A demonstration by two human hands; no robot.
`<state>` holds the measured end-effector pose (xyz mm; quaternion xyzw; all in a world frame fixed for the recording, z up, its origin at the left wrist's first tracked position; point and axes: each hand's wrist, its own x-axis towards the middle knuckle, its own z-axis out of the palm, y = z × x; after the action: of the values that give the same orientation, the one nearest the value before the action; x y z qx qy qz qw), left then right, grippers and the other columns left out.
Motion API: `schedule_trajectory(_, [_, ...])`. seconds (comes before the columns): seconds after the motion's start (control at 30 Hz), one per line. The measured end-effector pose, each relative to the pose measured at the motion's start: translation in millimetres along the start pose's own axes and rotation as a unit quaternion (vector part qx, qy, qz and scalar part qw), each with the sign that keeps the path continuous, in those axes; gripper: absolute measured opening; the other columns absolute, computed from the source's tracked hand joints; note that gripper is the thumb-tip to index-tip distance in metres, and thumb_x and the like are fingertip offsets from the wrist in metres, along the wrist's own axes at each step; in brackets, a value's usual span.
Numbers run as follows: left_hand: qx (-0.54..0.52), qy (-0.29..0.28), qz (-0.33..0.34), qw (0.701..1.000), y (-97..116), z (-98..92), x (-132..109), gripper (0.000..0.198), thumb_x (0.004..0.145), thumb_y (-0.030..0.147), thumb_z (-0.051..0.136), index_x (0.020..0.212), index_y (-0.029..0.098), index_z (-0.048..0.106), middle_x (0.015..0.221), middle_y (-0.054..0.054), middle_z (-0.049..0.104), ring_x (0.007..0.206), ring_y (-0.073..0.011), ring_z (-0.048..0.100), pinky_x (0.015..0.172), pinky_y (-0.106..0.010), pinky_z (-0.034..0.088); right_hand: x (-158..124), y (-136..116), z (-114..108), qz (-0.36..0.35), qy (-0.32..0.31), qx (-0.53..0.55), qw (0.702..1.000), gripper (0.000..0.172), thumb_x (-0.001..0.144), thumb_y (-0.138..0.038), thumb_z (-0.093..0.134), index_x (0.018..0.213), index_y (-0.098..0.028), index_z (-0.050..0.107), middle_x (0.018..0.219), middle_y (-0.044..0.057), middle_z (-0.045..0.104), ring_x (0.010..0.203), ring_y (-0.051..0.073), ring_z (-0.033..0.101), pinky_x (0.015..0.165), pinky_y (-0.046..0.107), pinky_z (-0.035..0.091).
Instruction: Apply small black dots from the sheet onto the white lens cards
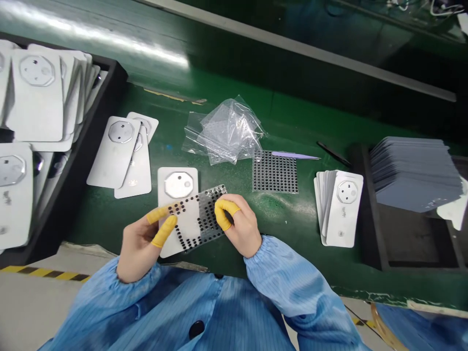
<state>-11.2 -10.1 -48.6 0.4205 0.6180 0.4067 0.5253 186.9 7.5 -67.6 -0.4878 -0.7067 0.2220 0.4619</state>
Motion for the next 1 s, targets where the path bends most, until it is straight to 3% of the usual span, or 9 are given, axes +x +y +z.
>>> schedule_trajectory(0.13, [0.025,0.057,0.093,0.994,4.2,1.0,-13.5,0.061,0.080,0.023,0.072,0.137,0.018,0.051,0.106,-0.009,0.075,0.088,-0.0241,0.074,0.075,-0.031,0.062,11.4,-22.2,-2.9,-0.076,0.038,-0.050,0.995,0.030,0.085,-0.006,0.062,0.112,-0.020,0.062,0.097,0.008,0.068,0.087,0.017,0.065,0.074,0.032,0.057])
schedule_trajectory(0.23, [0.024,0.044,0.102,0.994,-0.4,12.5,-13.2,0.068,0.073,0.021,0.079,0.135,0.020,0.054,0.104,-0.007,0.076,0.084,-0.0236,0.075,0.074,-0.030,0.063,15.7,-28.8,5.0,-0.102,0.033,-0.036,0.994,0.032,0.086,-0.008,0.062,0.115,-0.021,0.059,0.098,0.007,0.068,0.090,0.018,0.065,0.076,0.032,0.058])
schedule_trajectory(0.33, [0.017,0.046,0.082,0.995,-8.7,13.7,-3.1,0.062,0.070,0.025,0.082,0.128,0.016,0.061,0.106,-0.008,0.076,0.089,-0.0254,0.074,0.080,-0.032,0.062,13.1,-14.8,13.5,-0.070,-0.002,-0.014,0.997,0.025,0.089,-0.010,0.058,0.112,-0.019,0.059,0.102,0.009,0.066,0.094,0.017,0.065,0.080,0.031,0.057])
schedule_trajectory(0.4, [0.007,0.090,0.091,0.992,-9.9,6.8,3.1,0.058,0.075,0.026,0.078,0.129,0.015,0.060,0.108,-0.010,0.075,0.093,-0.0246,0.073,0.083,-0.032,0.061,10.1,-1.4,15.5,-0.043,-0.022,-0.018,0.999,0.019,0.091,-0.010,0.055,0.107,-0.018,0.060,0.100,0.009,0.065,0.093,0.016,0.065,0.081,0.030,0.057])
schedule_trajectory(0.53, [-0.058,0.140,0.121,0.981,1.8,-2.3,-0.2,0.076,0.081,0.021,0.073,0.147,0.023,0.035,0.109,-0.008,0.075,0.090,-0.0203,0.074,0.077,-0.027,0.062,9.7,3.0,11.5,-0.059,-0.016,-0.048,0.997,0.022,0.089,-0.007,0.056,0.108,-0.018,0.061,0.099,0.009,0.066,0.092,0.017,0.064,0.079,0.032,0.056])
schedule_trajectory(0.63, [-0.069,0.126,0.130,0.981,11.4,9.2,-13.1,0.063,0.079,0.015,0.074,0.137,0.021,0.052,0.109,-0.008,0.075,0.091,-0.0198,0.074,0.077,-0.022,0.061,14.3,-15.8,6.3,-0.074,0.001,-0.063,0.995,0.027,0.087,-0.009,0.060,0.112,-0.020,0.061,0.098,0.008,0.069,0.089,0.018,0.065,0.077,0.032,0.056])
schedule_trajectory(0.73, [-0.071,0.086,0.157,0.981,15.3,25.8,-24.7,0.048,0.075,0.010,0.076,0.121,0.022,0.066,0.105,-0.005,0.077,0.089,-0.0182,0.074,0.078,-0.017,0.060,18.3,-33.4,1.7,-0.097,-0.022,-0.061,0.993,0.025,0.092,-0.014,0.053,0.115,-0.019,0.058,0.099,0.008,0.071,0.090,0.018,0.066,0.080,0.034,0.058])
schedule_trajectory(0.83, [-0.079,0.060,0.185,0.978,16.2,35.7,-29.7,0.053,0.076,0.006,0.074,0.123,0.026,0.065,0.109,-0.002,0.075,0.092,-0.0172,0.074,0.080,-0.016,0.059,16.9,-39.8,-3.3,-0.156,-0.030,-0.113,0.981,0.024,0.093,-0.012,0.047,0.113,-0.019,0.060,0.107,0.009,0.071,0.099,0.020,0.065,0.086,0.040,0.057])
schedule_trajectory(1.0, [-0.097,0.094,0.227,0.965,16.6,40.8,-30.2,0.062,0.078,-0.002,0.068,0.129,0.032,0.059,0.114,0.003,0.073,0.098,-0.0154,0.072,0.085,-0.018,0.058,5.0,-43.1,-7.8,-0.161,-0.050,-0.143,0.975,0.027,0.093,-0.025,0.050,0.113,-0.010,0.061,0.124,0.021,0.062,0.124,0.032,0.054,0.094,0.051,0.054])
